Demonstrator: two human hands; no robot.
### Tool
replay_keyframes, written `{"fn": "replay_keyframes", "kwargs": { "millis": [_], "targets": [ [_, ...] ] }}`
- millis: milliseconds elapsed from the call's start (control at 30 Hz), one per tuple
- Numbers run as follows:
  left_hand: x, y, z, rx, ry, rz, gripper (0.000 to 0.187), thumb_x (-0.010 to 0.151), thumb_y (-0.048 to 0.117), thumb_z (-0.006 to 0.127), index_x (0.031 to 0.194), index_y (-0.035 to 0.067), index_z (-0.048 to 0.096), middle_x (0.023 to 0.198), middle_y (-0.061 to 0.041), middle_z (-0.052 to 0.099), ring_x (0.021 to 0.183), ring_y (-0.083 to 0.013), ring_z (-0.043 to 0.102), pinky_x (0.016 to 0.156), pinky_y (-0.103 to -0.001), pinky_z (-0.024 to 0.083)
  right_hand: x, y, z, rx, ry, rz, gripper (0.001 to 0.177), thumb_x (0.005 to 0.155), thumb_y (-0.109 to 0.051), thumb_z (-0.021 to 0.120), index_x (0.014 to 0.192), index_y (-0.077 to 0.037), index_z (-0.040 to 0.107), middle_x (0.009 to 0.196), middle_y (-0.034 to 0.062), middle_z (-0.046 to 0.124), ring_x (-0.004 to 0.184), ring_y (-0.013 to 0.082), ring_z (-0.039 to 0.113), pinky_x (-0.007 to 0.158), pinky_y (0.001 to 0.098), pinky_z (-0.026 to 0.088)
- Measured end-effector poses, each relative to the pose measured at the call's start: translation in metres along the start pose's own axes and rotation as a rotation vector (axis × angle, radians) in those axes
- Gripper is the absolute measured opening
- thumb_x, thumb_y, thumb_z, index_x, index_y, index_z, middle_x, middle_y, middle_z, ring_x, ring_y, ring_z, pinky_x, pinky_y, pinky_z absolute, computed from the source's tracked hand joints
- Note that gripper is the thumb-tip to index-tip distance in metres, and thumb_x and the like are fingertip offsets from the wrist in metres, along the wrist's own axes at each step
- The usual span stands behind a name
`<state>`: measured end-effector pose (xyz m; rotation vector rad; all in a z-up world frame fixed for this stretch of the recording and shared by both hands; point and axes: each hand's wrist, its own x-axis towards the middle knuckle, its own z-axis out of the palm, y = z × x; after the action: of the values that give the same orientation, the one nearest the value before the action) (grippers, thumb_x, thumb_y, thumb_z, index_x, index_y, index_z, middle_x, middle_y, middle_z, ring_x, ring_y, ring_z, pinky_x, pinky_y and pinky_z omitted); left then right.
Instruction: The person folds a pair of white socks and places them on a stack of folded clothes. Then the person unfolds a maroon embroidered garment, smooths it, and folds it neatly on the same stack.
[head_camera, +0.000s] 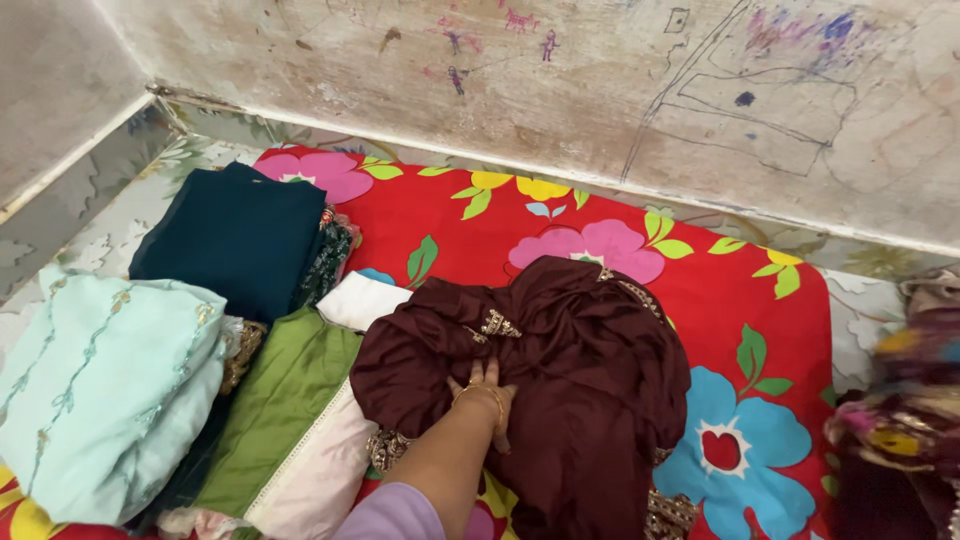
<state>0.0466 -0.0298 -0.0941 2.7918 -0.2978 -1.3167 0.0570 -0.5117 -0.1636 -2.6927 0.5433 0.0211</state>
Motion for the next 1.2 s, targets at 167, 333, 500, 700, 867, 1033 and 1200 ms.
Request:
{"fn": "replay_keyframes", "kwargs": {
  "millis": [167, 333, 500, 700, 867, 1033, 1200],
  "targets": [
    [-0.029, 0.021, 0.003, 0.093, -0.007, 0.055, 0.137, 0.067, 0.036, 0.097, 0.168, 0.029, 0.004, 0.173, -0.011, -0.015, 0.159, -0.0379, -0.013, 0.120, -0.078, 0.002, -0.056, -0.023, 0.004, 0.017, -0.031, -0.013, 0.138, 0.055, -0.033, 0.098, 0.161, -0.011, 0.012, 0.164, 0.0237, 0.009, 0.148, 0.0440, 0.024, 0.114, 0.0500, 0.032],
    [-0.029, 0.041, 0.012, 0.122, 0.208, 0.199, 0.079, 0.084, 0.008, 0.079, 0.153, 0.017, 0.043, 0.170, -0.011, 0.019, 0.158, -0.0345, 0.013, 0.119, -0.074, 0.013, -0.081, -0.043, -0.013, 0.061, -0.022, -0.041, 0.138, 0.054, -0.033, 0.098, 0.159, -0.006, 0.012, 0.162, 0.0265, 0.012, 0.147, 0.0452, 0.023, 0.114, 0.0507, 0.030],
    [0.005, 0.038, 0.015, -0.605, 0.590, 0.169, 0.036, 0.102, 0.033, 0.050, 0.128, 0.009, 0.060, 0.120, -0.025, 0.068, 0.116, -0.0435, 0.063, 0.101, -0.051, 0.050, -0.093, -0.078, -0.021, 0.160, 0.038, -0.149, 0.138, 0.053, -0.032, 0.097, 0.158, -0.002, 0.013, 0.161, 0.0294, 0.015, 0.147, 0.0463, 0.021, 0.115, 0.0513, 0.027],
    [0.034, 0.046, -0.025, -0.866, 1.048, 0.230, 0.040, 0.094, 0.036, 0.060, 0.122, 0.007, 0.066, 0.116, -0.027, 0.070, 0.111, -0.0441, 0.065, 0.096, -0.050, 0.052, -0.135, -0.192, 0.008, 0.355, 0.058, -0.437, 0.139, 0.052, -0.031, 0.097, 0.157, 0.003, 0.014, 0.159, 0.0328, 0.018, 0.147, 0.0476, 0.019, 0.115, 0.0521, 0.025],
    [-0.041, 0.047, -0.071, -0.724, 0.933, 0.489, 0.060, 0.080, 0.045, 0.076, 0.121, 0.005, 0.059, 0.117, -0.024, 0.069, 0.111, -0.0409, 0.066, 0.096, -0.048, 0.053, -0.177, -0.257, 0.012, 0.513, 0.202, -0.692, 0.117, 0.052, -0.021, 0.090, 0.147, 0.005, 0.027, 0.146, 0.0342, 0.036, 0.135, 0.0465, 0.034, 0.108, 0.0507, 0.033],
    [-0.122, 0.014, -0.093, -0.053, 0.719, 0.333, 0.072, 0.073, 0.038, 0.082, 0.129, 0.007, 0.050, 0.124, -0.021, 0.065, 0.108, -0.0397, 0.067, 0.091, -0.049, 0.054, -0.125, -0.241, -0.088, 0.552, 0.115, -0.472, 0.043, 0.077, 0.008, 0.055, 0.112, -0.007, 0.076, 0.096, 0.0123, 0.079, 0.087, 0.0200, 0.074, 0.082, 0.0334, 0.057],
    [-0.106, -0.002, -0.093, -0.052, 1.115, 0.086, 0.030, 0.088, 0.015, 0.062, 0.118, 0.016, 0.062, 0.117, -0.014, 0.062, 0.098, -0.0367, 0.070, 0.081, -0.051, 0.058, -0.097, -0.236, -0.166, 0.361, 0.247, -0.694, 0.036, 0.075, -0.005, 0.064, 0.110, -0.008, 0.075, 0.096, 0.0153, 0.077, 0.088, 0.0261, 0.074, 0.083, 0.0364, 0.058]
  ]
}}
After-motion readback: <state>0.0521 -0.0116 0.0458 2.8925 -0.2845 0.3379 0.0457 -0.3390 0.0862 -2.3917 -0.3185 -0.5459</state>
